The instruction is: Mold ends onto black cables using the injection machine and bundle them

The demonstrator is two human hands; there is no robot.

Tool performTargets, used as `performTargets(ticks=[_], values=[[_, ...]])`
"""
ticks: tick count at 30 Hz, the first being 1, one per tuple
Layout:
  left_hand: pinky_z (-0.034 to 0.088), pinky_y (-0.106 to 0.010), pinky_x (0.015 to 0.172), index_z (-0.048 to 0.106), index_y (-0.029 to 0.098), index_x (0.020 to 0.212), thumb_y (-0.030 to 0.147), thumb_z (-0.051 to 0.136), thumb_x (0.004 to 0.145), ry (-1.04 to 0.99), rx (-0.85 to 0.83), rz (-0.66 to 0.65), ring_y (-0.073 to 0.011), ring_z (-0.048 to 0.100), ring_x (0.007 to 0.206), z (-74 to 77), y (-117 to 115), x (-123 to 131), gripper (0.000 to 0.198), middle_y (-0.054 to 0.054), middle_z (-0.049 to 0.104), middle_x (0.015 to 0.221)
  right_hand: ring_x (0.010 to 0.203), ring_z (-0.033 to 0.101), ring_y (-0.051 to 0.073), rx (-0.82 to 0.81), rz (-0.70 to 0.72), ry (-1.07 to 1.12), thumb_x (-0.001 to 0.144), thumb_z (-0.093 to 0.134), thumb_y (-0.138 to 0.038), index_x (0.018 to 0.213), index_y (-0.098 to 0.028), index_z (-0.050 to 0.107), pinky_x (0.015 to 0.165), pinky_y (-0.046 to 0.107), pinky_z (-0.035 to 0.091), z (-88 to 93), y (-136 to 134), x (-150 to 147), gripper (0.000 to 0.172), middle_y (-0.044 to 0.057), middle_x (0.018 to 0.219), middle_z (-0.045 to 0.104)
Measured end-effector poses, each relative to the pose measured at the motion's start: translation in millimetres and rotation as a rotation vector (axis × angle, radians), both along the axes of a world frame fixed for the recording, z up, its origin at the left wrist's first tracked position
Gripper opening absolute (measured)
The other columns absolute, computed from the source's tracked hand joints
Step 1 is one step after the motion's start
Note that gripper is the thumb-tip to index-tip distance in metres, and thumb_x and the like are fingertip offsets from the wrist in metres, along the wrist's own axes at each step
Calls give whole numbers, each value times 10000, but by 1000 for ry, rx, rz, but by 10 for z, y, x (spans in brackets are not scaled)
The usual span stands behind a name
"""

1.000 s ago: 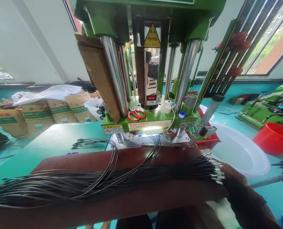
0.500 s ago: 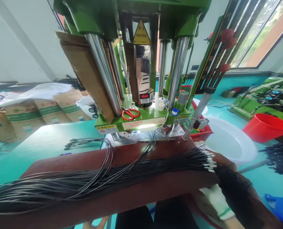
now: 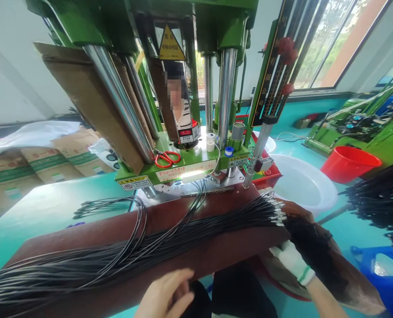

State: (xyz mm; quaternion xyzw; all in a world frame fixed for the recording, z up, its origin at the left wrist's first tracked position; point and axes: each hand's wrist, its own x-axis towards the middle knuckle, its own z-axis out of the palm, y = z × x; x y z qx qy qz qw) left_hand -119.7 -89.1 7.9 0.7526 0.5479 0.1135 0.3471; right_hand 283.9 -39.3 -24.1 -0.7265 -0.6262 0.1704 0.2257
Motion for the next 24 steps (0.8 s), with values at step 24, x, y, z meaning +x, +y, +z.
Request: performTargets(ticks=[24], values=[[438,-288,709,497,153,932,224,332,887,279,443,-169,-188,574,820,36,1321,1132,185,-67,586,878,908,597,281,-355,133,-117,720,460,-281,1124,-103,536,783,369,432,-63,-184,-61,448,150,1007,631]])
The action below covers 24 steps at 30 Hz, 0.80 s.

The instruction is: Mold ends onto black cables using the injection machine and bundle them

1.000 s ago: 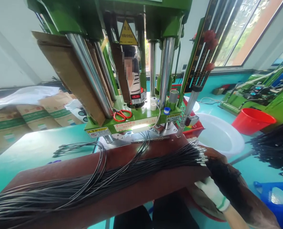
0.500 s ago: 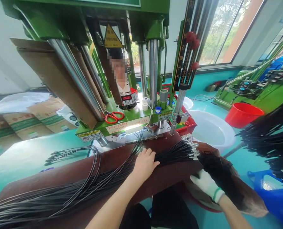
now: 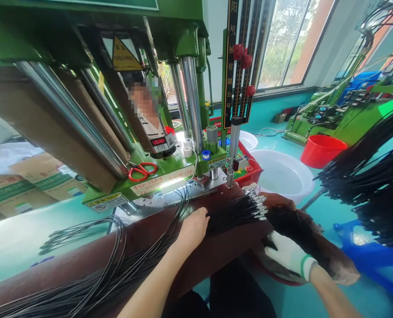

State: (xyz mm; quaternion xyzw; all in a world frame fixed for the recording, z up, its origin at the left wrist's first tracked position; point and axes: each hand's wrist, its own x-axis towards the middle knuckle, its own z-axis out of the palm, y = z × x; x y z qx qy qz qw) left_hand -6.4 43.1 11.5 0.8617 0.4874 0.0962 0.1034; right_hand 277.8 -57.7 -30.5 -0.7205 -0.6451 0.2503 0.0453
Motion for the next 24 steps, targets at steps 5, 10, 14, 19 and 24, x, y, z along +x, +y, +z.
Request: performTargets(ticks=[5,10,14,19,24], values=[[419,-302,723,521,153,922,320,451,841,8,-117,-99,-199,573,828,20,91,39,198,-78,582,933,764,597,201,27,215,133,719,477,-262,905,-214,643,721,304,431,357,-71,-209,254,41,810,655],[374,-248,648,529,166,737,287,532,761,-420,-345,-69,-140,508,705,79,220,-5,123,11,542,715,699,566,156,27,272,643,712,528,-210,799,-193,650,708,290,434,517,-87,-543,151,11,720,623],[331,-221,583,493,152,678,311,550,731,-698,-570,-67,-93,415,592,229,234,-79,177,49,445,612,793,599,188,-190,62,1499,743,598,-265,1064,-179,565,675,344,481,449,52,-890,334,77,915,620],[329,-217,583,467,165,692,311,503,772,-613,-559,-134,-97,412,606,352,97,-110,170,51,435,617,1023,558,221,-107,-116,2085,720,654,-244,977,-192,591,939,434,377,449,524,-1145,270,67,1023,623],[391,-267,700,531,180,880,254,466,806,-262,-229,-60,-168,529,807,224,-51,-12,123,-20,556,877,964,585,193,219,-213,2133,759,598,-261,953,-196,611,974,431,364,667,790,-991,205,37,949,651]])
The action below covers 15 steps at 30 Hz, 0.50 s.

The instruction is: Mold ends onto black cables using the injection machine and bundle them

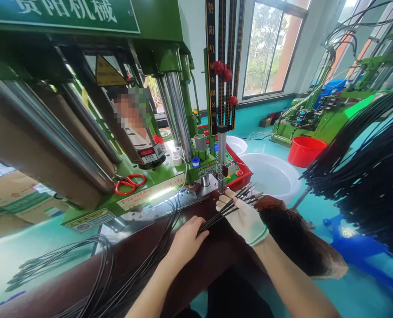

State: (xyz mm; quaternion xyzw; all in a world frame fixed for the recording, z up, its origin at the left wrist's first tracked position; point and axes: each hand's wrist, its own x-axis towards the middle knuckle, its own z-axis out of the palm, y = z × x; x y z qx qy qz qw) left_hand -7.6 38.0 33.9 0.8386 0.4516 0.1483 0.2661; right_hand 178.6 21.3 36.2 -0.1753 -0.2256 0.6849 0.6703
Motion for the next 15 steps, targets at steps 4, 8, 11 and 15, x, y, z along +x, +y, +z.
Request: performTargets(ticks=[4,8,11,15], values=[[416,-291,719,555,171,926,220,450,818,286,136,48,-204,561,865,-98,-12,94,158,-53,563,923,866,626,225,-56,-84,-135,755,625,-251,943,-135,627,908,476,410,42,-57,82,220,75,833,678],[432,-301,680,560,165,873,103,425,790,417,232,15,-210,565,835,-104,-10,152,170,-58,569,892,864,632,232,-49,-97,-171,752,639,-259,936,-138,634,887,476,422,-49,-94,99,220,75,814,683],[436,-325,700,535,150,884,61,468,740,404,346,46,-226,534,869,-117,-33,157,182,-75,559,911,888,628,237,-55,-90,-167,748,648,-258,926,-142,639,887,466,422,-105,-84,120,213,72,812,684],[426,-328,758,516,159,860,42,470,739,258,379,43,-200,507,859,-164,-15,122,175,-55,565,914,915,620,234,-77,-112,-141,739,655,-249,887,-151,643,887,451,423,-133,-78,135,177,61,817,685]])
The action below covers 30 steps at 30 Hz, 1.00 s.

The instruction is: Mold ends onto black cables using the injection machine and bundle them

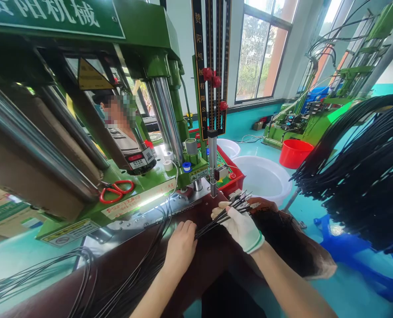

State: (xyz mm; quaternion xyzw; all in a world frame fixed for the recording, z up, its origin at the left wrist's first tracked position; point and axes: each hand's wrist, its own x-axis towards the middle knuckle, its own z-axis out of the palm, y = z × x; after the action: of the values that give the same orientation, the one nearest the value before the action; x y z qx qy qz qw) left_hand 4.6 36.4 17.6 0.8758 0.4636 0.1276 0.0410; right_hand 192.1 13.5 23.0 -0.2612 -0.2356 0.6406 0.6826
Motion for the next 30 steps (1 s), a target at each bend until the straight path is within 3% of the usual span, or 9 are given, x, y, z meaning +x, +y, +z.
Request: performTargets(ticks=[4,8,13,17,19,23,27,30], values=[[422,-286,709,512,177,789,65,439,780,-77,-23,19,-173,516,807,-49,91,-8,134,-29,561,836,883,629,230,-49,1,41,724,660,-241,865,-138,631,870,444,434,-32,14,-17,177,66,810,686],[415,-296,656,518,150,845,22,358,791,86,173,112,-190,531,773,-161,122,24,212,-59,547,822,878,633,219,-174,67,135,781,566,-233,841,-149,594,847,442,451,-79,31,-25,107,67,847,684],[411,-307,651,520,147,915,78,286,855,171,336,21,-186,538,733,-290,81,16,251,-63,557,800,872,641,203,-377,143,189,844,447,-240,805,-158,552,866,430,447,-109,-59,-33,139,86,840,684],[406,-343,684,517,139,933,41,277,833,222,284,-55,-193,541,717,-264,59,-5,277,-65,573,799,862,643,238,-406,341,149,833,472,-363,890,-94,565,874,426,442,-107,-119,-108,290,150,866,673],[404,-350,695,518,145,922,31,272,825,228,233,-89,-197,546,727,-231,43,-1,288,-66,578,806,874,639,228,-383,358,192,832,477,-334,877,-101,565,877,414,443,-108,-89,-164,253,128,842,677],[407,-339,699,513,154,882,41,277,827,219,119,-83,-200,561,748,-174,21,41,267,-68,589,809,914,625,197,-323,141,339,800,477,-166,837,-157,559,868,389,457,-172,105,-282,91,57,847,682],[422,-306,632,500,145,927,98,282,859,209,19,10,-202,592,735,-153,47,81,233,-75,603,826,914,624,211,-272,-77,417,765,480,-137,842,-191,551,848,422,467,-225,348,-323,118,40,872,682],[429,-278,619,493,156,987,73,311,837,209,-5,9,-191,602,758,-165,80,78,249,-69,606,864,864,634,182,-137,-281,307,743,512,-127,936,-248,553,862,421,462,-138,401,-250,232,-11,839,678]])
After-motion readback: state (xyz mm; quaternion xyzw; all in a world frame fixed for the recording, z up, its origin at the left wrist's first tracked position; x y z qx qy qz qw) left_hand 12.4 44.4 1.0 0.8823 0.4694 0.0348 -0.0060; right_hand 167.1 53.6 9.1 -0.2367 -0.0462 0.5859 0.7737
